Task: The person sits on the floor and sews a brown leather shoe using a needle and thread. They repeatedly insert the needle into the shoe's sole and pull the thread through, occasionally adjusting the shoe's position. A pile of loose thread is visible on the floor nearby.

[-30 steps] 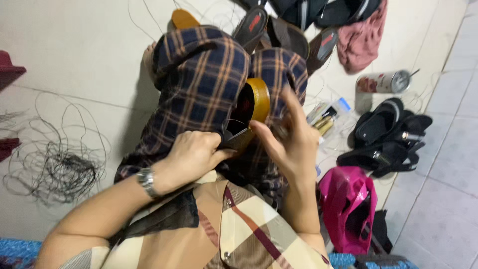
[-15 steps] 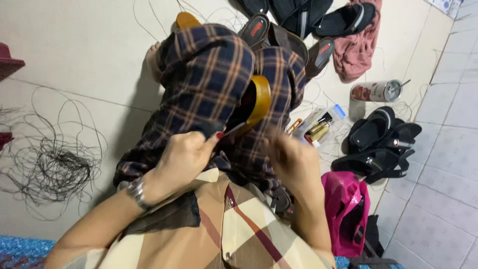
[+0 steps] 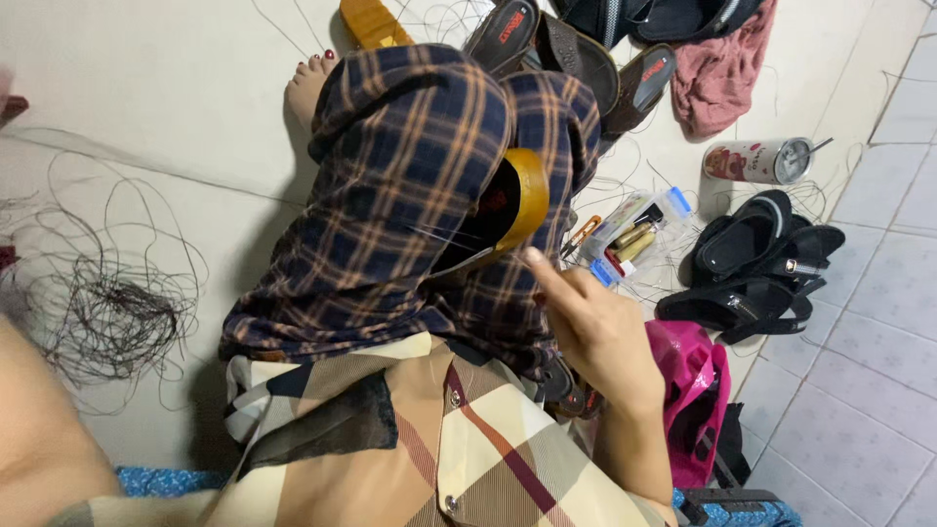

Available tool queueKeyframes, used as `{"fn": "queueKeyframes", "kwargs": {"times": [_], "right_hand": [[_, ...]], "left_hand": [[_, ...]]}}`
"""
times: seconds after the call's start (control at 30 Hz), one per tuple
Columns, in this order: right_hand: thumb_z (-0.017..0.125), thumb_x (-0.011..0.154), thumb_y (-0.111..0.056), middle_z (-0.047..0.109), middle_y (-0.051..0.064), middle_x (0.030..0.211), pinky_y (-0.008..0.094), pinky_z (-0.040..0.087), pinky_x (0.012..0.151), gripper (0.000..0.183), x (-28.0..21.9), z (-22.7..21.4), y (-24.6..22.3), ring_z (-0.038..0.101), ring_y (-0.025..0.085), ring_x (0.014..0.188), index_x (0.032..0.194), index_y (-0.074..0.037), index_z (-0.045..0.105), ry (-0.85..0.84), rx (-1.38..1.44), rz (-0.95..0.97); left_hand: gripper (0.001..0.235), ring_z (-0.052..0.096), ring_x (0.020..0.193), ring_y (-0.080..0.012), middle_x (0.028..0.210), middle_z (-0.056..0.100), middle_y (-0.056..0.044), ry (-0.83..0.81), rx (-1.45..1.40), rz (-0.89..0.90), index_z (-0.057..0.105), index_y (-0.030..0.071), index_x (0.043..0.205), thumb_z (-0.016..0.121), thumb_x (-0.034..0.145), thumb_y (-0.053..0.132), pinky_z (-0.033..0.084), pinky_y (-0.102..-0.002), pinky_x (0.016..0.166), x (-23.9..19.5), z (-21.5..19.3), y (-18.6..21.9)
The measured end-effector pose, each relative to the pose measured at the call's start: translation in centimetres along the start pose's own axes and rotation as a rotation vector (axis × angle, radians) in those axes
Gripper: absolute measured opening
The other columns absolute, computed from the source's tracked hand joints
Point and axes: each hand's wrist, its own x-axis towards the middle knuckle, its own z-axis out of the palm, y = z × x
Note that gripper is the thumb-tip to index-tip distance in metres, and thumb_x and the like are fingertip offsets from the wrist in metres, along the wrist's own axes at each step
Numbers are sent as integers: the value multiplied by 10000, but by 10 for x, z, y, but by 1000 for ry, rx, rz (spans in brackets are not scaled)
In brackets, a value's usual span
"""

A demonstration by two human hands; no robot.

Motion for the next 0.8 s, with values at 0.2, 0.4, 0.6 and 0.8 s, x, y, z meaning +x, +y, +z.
{"fn": "queueKeyframes", "kwargs": {"times": [0.2,0.4,0.6,0.8], "right_hand": [[566,1004,-167,450,25,840,417,383,412,549,12,0,-10,516,236,560,1525,-294,448,-104,-269,108],[588,965,-143,488,34,862,445,417,411,588,17,-7,-15,556,270,574,1524,-273,459,-131,-257,118],[599,922,-140,539,61,809,496,460,485,652,22,-18,-21,573,352,567,1540,-269,440,-234,-166,188],[623,909,-40,572,32,776,378,453,560,580,25,-12,-23,585,234,590,1460,-209,562,-155,96,297]], "left_hand": [[548,368,1342,-461,1499,419,-323,124,136,328,407,-88,1549,340,1239,358,236,-580,1056,-4,44,61],[635,498,1317,-377,1496,555,-179,170,777,1186,817,177,855,673,827,795,419,-504,1052,-135,167,276],[479,690,981,-217,1016,767,6,-77,653,1617,764,212,802,792,712,682,431,-446,1000,-112,235,308],[509,654,693,-203,740,667,86,-67,704,1584,720,247,731,792,679,748,486,-366,772,-109,246,313]]}}
